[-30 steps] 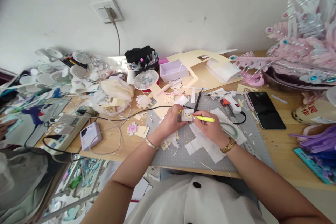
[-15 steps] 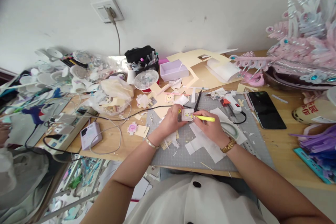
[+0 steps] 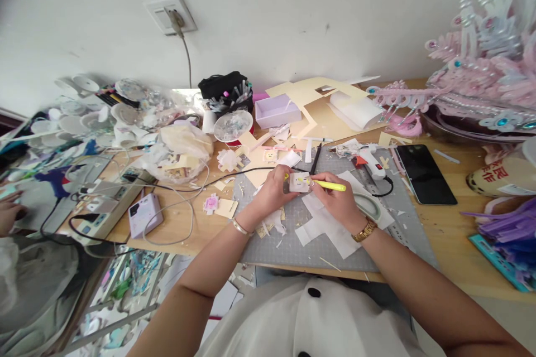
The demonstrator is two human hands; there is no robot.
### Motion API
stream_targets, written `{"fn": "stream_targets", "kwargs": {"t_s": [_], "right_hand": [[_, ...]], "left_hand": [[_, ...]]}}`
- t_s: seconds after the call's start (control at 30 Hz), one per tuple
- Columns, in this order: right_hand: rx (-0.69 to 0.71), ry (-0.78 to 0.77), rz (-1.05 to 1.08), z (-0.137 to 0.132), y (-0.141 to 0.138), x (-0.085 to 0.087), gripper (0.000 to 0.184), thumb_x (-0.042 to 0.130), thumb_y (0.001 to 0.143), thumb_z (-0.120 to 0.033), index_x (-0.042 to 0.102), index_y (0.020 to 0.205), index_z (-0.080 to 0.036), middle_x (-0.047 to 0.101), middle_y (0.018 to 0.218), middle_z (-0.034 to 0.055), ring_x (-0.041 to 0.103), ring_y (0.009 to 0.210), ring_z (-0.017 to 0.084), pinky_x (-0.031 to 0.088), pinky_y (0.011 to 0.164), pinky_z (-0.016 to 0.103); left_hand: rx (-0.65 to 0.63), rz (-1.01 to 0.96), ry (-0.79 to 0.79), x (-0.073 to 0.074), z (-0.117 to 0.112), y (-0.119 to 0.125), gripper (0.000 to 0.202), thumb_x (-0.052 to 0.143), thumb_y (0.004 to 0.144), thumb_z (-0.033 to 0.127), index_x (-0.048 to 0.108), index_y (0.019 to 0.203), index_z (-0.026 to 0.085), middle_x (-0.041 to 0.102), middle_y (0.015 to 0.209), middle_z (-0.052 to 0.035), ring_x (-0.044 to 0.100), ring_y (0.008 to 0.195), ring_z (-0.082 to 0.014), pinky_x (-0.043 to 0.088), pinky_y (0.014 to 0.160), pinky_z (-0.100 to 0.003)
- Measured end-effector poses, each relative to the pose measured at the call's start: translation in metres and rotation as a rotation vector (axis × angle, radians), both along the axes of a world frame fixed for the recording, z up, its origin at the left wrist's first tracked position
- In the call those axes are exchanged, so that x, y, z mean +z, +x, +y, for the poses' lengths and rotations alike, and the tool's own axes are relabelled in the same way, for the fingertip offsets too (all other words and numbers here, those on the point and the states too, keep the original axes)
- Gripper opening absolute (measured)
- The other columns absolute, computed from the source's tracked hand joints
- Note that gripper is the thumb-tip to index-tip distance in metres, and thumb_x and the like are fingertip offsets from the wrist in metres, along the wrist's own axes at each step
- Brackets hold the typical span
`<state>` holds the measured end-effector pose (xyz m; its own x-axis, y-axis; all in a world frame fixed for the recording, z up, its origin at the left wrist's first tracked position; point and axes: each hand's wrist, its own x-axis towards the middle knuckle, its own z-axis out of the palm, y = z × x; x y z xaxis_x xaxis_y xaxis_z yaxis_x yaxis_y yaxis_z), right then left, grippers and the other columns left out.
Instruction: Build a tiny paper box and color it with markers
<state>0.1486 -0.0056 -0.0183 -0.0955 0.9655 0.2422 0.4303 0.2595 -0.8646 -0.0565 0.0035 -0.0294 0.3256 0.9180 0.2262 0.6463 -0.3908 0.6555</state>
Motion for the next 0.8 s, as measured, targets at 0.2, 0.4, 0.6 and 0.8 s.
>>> {"fn": "stream_targets", "kwargs": {"t_s": [0.2,0.4,0.6,0.8], "right_hand": [[0.014,0.005,0.001,-0.0001,-0.0004,0.0002,0.016,0.062,0.085,-0.037,0.072,0.086,-0.023,0.075,0.080,0.0041,0.064,0.065,0.018,0.050,0.057,0.030],[0.024,0.017,-0.003,0.0001,-0.0003,0.0001,0.014,0.062,0.084,-0.036,0.070,0.084,-0.024,0.076,0.079,0.0041,0.065,0.065,0.019,0.051,0.058,0.031],[-0.017,-0.010,0.021,0.0001,-0.0002,-0.0015,0.014,0.062,0.085,-0.037,0.070,0.084,-0.025,0.074,0.075,0.0024,0.062,0.063,0.018,0.049,0.055,0.029],[-0.093,-0.018,0.032,0.0001,-0.0005,-0.0026,0.016,0.063,0.085,-0.038,0.070,0.082,-0.024,0.070,0.069,0.0014,0.059,0.059,0.017,0.046,0.052,0.028]], "left_hand": [[0.002,0.000,0.004,0.0003,-0.0006,0.0002,0.045,0.079,0.076,0.023,0.047,0.108,0.021,0.061,0.110,-0.0111,0.062,0.105,-0.0277,0.051,0.090,-0.043],[-0.003,0.006,-0.001,0.0003,-0.0004,-0.0003,0.047,0.080,0.076,0.024,0.046,0.108,0.022,0.062,0.111,-0.0106,0.062,0.105,-0.0278,0.051,0.090,-0.043],[-0.007,-0.012,0.005,-0.0004,-0.0007,-0.0007,0.045,0.079,0.077,0.024,0.047,0.108,0.022,0.061,0.110,-0.0108,0.062,0.104,-0.0279,0.051,0.090,-0.043],[-0.003,0.001,0.015,-0.0007,-0.0005,-0.0003,0.046,0.080,0.076,0.023,0.047,0.107,0.021,0.061,0.109,-0.0106,0.062,0.103,-0.0277,0.052,0.089,-0.043]]}}
